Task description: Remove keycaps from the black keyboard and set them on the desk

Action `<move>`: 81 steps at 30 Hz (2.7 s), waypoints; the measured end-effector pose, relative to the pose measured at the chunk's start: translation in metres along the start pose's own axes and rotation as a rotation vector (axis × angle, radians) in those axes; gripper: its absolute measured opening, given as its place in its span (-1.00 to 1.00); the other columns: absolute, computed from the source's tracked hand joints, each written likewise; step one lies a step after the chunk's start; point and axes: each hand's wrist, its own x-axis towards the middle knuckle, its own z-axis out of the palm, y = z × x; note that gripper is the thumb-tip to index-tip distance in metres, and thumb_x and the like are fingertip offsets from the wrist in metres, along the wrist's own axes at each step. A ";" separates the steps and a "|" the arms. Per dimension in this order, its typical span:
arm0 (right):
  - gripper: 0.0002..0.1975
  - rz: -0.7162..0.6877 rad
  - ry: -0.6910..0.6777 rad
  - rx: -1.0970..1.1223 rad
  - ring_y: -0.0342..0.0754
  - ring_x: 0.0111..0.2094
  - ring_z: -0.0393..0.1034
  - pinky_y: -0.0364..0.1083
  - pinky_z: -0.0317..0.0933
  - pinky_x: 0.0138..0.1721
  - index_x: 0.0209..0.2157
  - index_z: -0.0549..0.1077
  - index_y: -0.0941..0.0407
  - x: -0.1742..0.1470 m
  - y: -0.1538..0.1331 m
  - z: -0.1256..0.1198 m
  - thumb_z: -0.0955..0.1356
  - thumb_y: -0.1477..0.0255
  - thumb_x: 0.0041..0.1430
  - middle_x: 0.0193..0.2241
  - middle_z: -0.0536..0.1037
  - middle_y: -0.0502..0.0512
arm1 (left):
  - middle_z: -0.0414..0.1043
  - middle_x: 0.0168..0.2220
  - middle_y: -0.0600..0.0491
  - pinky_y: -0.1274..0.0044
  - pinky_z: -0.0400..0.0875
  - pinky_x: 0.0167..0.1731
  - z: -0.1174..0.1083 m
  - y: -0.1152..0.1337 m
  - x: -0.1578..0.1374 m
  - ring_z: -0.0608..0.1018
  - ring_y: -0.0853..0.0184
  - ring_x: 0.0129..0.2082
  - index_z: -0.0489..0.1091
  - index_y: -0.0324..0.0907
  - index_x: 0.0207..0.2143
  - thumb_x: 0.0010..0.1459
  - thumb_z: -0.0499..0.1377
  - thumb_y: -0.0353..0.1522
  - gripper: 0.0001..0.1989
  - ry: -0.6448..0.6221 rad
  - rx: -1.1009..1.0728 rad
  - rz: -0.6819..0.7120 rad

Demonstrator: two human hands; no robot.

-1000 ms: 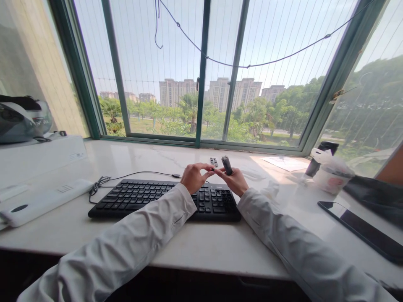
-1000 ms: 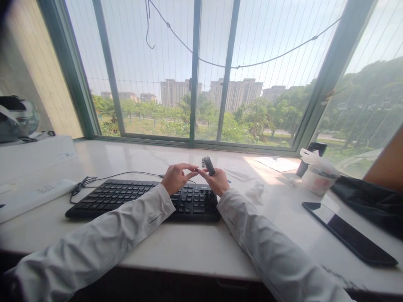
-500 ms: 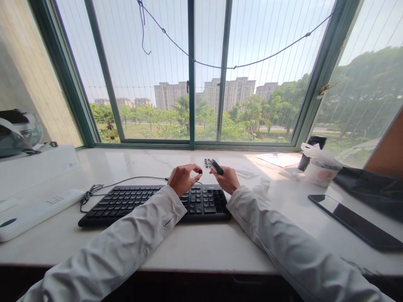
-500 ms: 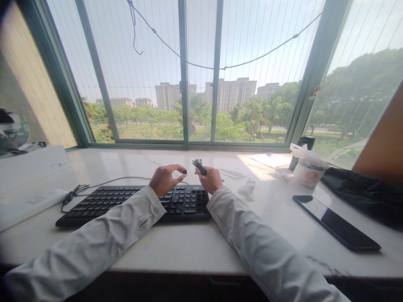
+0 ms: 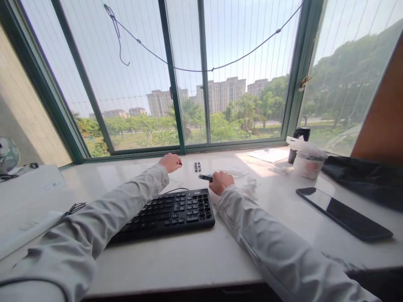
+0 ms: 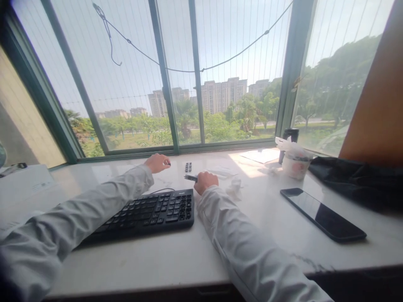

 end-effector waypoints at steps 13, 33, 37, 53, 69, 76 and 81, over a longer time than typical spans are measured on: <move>-0.75 -0.039 0.035 -0.025 0.14 -0.27 0.48 -0.01 0.25 -0.33 -0.30 0.54 0.16 0.000 0.001 -0.005 0.26 0.43 0.05 -0.32 0.57 0.30 | 0.56 -0.19 0.04 0.55 0.40 -0.21 0.061 0.013 0.105 0.58 0.31 -0.32 0.55 -0.03 -0.20 0.03 0.27 -0.25 -0.75 -0.102 0.007 -0.147; -0.75 -0.062 0.040 -0.015 0.09 -0.27 0.48 -0.04 0.24 -0.31 -0.27 0.55 0.16 -0.002 -0.006 -0.002 0.27 0.45 0.06 -0.32 0.57 0.27 | 0.58 -0.34 0.00 0.60 0.37 -0.21 0.099 0.012 0.126 0.57 0.29 -0.23 0.55 -0.06 -0.19 0.02 0.27 -0.25 -0.74 -0.129 -0.016 -0.136; -0.73 -0.053 0.018 -0.003 0.07 -0.26 0.47 -0.05 0.23 -0.28 -0.25 0.55 0.17 -0.002 -0.006 -0.003 0.27 0.45 0.06 -0.30 0.57 0.30 | 0.58 -0.31 -0.02 0.59 0.37 -0.22 0.099 0.012 0.125 0.57 0.29 -0.25 0.55 -0.06 -0.18 0.03 0.26 -0.25 -0.73 -0.131 -0.019 -0.125; -0.73 -0.051 0.037 -0.015 0.11 -0.26 0.48 -0.03 0.23 -0.29 -0.27 0.55 0.17 0.001 -0.003 -0.003 0.28 0.43 0.04 -0.31 0.57 0.31 | 0.54 -0.14 -0.06 0.56 0.36 -0.17 0.071 0.018 0.112 0.57 0.29 -0.23 0.49 -0.10 -0.13 0.02 0.28 -0.22 -0.67 -0.128 -0.008 -0.136; -0.66 0.050 0.245 1.026 -0.11 -0.52 0.30 -0.15 0.11 -0.48 -0.46 0.48 0.12 -0.008 -0.026 -0.019 0.25 0.16 0.13 -0.62 0.40 -0.01 | 0.57 -0.34 0.14 0.59 0.32 -0.30 -0.030 0.053 -0.090 0.55 0.34 -0.31 0.57 -0.02 -0.31 0.12 0.15 -0.17 -0.77 -0.023 -0.249 0.180; -0.73 -0.022 0.016 1.925 -0.26 -0.69 -0.16 -0.20 -0.13 -0.65 -0.47 0.32 0.12 -0.021 -0.061 -0.014 0.38 0.21 0.01 -0.72 -0.02 -0.23 | 0.57 -0.36 0.06 0.59 0.34 -0.31 -0.004 0.070 -0.138 0.53 0.36 -0.40 0.55 -0.17 -0.32 0.20 0.07 -0.11 -0.62 -0.001 -0.638 0.232; -0.73 -0.021 -0.010 1.913 -0.25 -0.68 -0.09 -0.20 -0.03 -0.63 -0.47 0.30 0.12 -0.028 -0.070 -0.009 0.38 0.22 0.01 -0.70 0.01 -0.22 | 0.57 -0.37 0.07 0.58 0.33 -0.35 0.000 0.068 -0.144 0.52 0.35 -0.41 0.56 -0.13 -0.33 0.14 0.15 -0.12 -0.69 0.051 -0.621 0.185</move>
